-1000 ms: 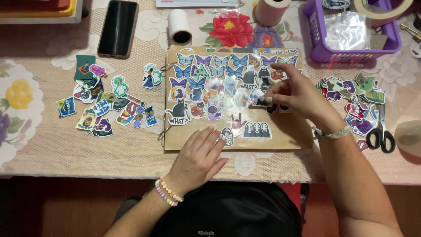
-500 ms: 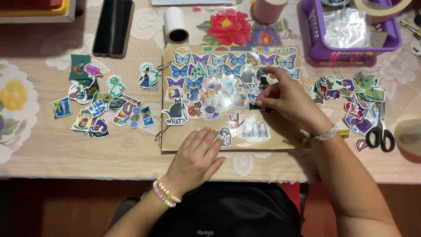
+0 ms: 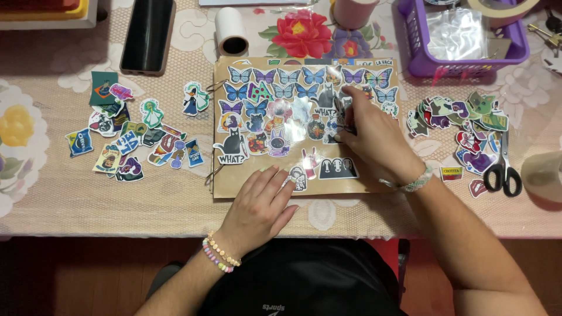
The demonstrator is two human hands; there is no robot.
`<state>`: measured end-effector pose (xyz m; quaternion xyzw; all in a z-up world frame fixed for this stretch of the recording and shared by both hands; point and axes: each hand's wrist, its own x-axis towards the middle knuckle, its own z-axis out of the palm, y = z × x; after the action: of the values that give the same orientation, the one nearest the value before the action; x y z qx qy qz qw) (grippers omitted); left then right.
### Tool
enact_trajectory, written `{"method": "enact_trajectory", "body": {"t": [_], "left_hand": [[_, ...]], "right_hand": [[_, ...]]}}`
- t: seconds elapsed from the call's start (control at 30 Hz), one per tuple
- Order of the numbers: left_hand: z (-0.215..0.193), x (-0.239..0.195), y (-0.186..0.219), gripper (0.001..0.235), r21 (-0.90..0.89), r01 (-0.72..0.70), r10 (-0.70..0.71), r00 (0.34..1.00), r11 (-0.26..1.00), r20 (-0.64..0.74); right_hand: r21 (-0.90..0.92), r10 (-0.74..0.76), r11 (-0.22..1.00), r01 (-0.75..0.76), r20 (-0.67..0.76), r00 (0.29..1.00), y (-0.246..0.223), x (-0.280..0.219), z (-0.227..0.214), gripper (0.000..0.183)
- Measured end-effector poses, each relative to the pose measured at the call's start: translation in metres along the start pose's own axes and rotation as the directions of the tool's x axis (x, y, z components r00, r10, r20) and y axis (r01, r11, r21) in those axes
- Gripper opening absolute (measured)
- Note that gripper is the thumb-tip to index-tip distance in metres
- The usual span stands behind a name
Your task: The person applies various stickers to a brown paper package, smoothing them down with their hands. They then use scissors to cut a small piece of tape and apply it to the package.
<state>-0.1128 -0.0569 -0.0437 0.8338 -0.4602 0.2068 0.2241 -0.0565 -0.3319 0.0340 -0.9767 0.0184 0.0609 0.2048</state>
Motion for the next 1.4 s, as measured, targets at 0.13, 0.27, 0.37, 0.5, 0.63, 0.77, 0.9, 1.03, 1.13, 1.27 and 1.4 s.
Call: {"method": "enact_trajectory", "body": {"t": [0.13,0.27,0.37,0.5,0.63,0.77,0.9,1.03,1.13,1.27,1.4], "left_hand": [[0.001,0.0,0.0,0.041,0.019,-0.008,0.008,1.0,1.0,0.0],[0.004,0.001,-0.005,0.044,-0.063,0.016,-0.015,1.0,0.998,0.019],[-0.011,0.016,-0.006,0.05,-0.225,0.109,-0.099,0.994,0.968,0.055],[-0.029,0.063,-0.021,0.066,-0.324,0.153,-0.103,0.981,0.934,0.166],[-0.022,0.099,-0.048,0.09,-0.175,0.067,0.008,0.918,0.982,0.397],[-0.016,0.109,-0.058,0.099,-0.171,0.098,0.004,0.857,0.98,0.515],[-0.006,0.102,-0.064,0.099,-0.215,0.137,-0.013,0.869,0.967,0.495],[-0.001,0.098,-0.068,0.101,-0.218,0.136,-0.013,0.873,0.966,0.487],[-0.003,0.098,-0.069,0.1,-0.206,0.118,-0.003,0.874,0.971,0.486],[-0.002,0.096,-0.07,0.097,-0.196,0.097,0.009,0.879,0.976,0.478],[-0.003,0.096,-0.07,0.097,-0.199,0.095,0.012,0.88,0.975,0.475]], "right_hand": [[-0.043,-0.019,0.999,0.019,0.004,1.0,0.001,0.006,0.001,0.094],[0.011,-0.085,0.996,0.087,-0.135,0.987,-0.023,-0.014,-0.007,0.09],[0.152,-0.205,0.962,0.229,-0.157,0.966,-0.025,-0.037,0.009,0.083],[0.184,-0.224,0.953,0.241,-0.109,0.969,-0.034,-0.046,0.024,0.078],[0.158,-0.182,0.969,0.192,-0.075,0.98,-0.04,-0.042,0.027,0.077],[0.173,-0.159,0.971,0.163,-0.031,0.987,-0.043,-0.034,0.029,0.075],[0.22,-0.14,0.966,0.135,0.005,0.99,-0.04,-0.025,0.028,0.079],[0.297,-0.137,0.947,0.121,0.036,0.99,-0.047,-0.024,0.023,0.085],[0.236,-0.145,0.965,0.116,0.11,0.983,-0.052,-0.024,0.015,0.087],[0.149,-0.152,0.981,0.127,0.171,0.973,-0.046,-0.02,0.018,0.081],[0.139,-0.147,0.983,0.122,0.184,0.972,-0.049,-0.022,0.015,0.074]]}}
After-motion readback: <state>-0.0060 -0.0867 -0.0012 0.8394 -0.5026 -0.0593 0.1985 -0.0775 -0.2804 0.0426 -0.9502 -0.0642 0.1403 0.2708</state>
